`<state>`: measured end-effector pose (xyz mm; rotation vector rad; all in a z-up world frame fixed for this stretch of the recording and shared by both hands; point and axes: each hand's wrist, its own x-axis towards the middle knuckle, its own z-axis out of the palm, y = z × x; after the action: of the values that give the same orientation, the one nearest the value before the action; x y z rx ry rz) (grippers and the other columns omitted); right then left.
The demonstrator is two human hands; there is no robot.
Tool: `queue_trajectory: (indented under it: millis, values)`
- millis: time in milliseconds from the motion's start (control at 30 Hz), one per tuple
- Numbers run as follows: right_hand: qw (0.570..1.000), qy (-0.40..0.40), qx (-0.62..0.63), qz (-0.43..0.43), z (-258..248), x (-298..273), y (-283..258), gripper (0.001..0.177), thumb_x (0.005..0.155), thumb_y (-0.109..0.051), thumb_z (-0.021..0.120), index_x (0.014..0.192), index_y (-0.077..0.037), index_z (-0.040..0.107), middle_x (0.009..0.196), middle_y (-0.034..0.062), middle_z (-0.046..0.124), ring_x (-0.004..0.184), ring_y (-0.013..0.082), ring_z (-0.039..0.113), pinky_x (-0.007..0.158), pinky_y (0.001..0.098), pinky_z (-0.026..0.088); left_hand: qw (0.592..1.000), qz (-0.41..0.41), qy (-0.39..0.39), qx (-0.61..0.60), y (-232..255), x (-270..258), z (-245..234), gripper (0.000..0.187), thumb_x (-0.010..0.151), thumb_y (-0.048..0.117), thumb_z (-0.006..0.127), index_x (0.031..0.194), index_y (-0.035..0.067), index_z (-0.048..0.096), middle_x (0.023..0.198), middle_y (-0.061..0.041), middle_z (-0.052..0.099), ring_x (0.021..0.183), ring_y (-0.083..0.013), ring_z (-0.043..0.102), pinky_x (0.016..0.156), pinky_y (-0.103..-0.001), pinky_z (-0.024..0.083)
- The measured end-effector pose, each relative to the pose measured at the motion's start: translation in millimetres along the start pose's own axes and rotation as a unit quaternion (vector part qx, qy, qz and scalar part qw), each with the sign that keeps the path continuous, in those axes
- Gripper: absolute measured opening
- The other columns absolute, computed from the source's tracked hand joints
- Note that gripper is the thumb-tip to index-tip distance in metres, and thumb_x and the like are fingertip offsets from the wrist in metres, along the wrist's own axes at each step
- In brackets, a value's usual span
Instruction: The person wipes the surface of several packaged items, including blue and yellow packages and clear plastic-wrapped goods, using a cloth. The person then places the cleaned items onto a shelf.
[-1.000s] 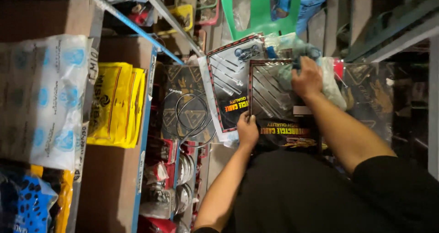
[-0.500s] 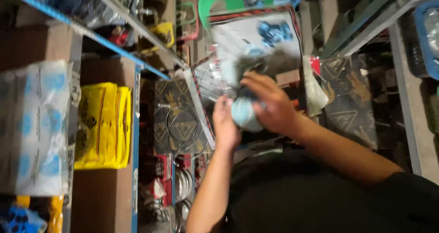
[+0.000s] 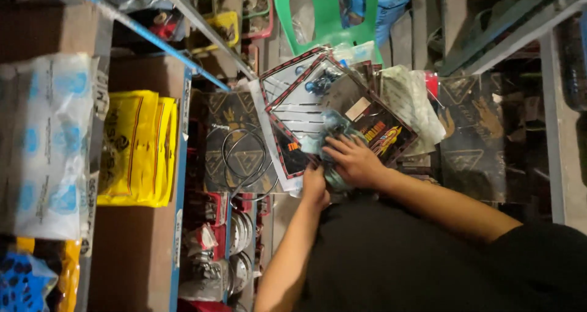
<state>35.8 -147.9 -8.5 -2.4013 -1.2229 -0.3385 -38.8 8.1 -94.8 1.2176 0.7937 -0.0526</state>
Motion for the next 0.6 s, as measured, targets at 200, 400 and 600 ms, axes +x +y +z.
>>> queue_trajectory:
  millis: [200, 400, 600]
  values:
    - [0.991, 0.037, -0.107, 0.073, -2.5, -27.7, 91.9, 0.055, 0.082, -0.021, 0.059, 0.137, -0.021, 0.066, 0.141, 0.0059, 0.065, 0.129, 0.0230, 0.064, 0.107, 0.0400, 0.043, 0.981, -0.140, 0.013, -0.134, 16.5, -23.0, 9.7, 0.033, 0.102, 0.020, 0.067, 0.133, 0.018, 0.058, 0.120, -0.024, 0.069, 0.105, -0.0481, 0.069, 0.077, -0.080, 0.048]
    - [0.968, 0.041, -0.117, 0.219, -25.5, -18.4, 78.5, 0.062, 0.074, -0.013, 0.065, 0.135, -0.009, 0.067, 0.137, 0.0209, 0.064, 0.124, 0.0415, 0.064, 0.088, 0.0524, 0.050, 0.983, -0.137, 0.021, -0.124, 44.2, -41.1, 29.5, 0.035, 0.100, 0.013, 0.063, 0.133, 0.007, 0.052, 0.129, -0.023, 0.046, 0.107, -0.0439, 0.058, 0.079, -0.075, 0.057]
    - [0.999, -0.028, 0.015, 0.007, 12.6, -43.6, -11.9, 0.083, 0.063, -0.035, 0.071, 0.143, -0.022, 0.059, 0.137, 0.0119, 0.063, 0.129, 0.0351, 0.059, 0.104, 0.0542, 0.045, 0.988, -0.123, 0.043, -0.088, 9.6, -14.6, 23.2, 0.035, 0.102, 0.016, 0.056, 0.136, 0.008, 0.049, 0.121, -0.025, 0.052, 0.105, -0.0439, 0.063, 0.083, -0.068, 0.058]
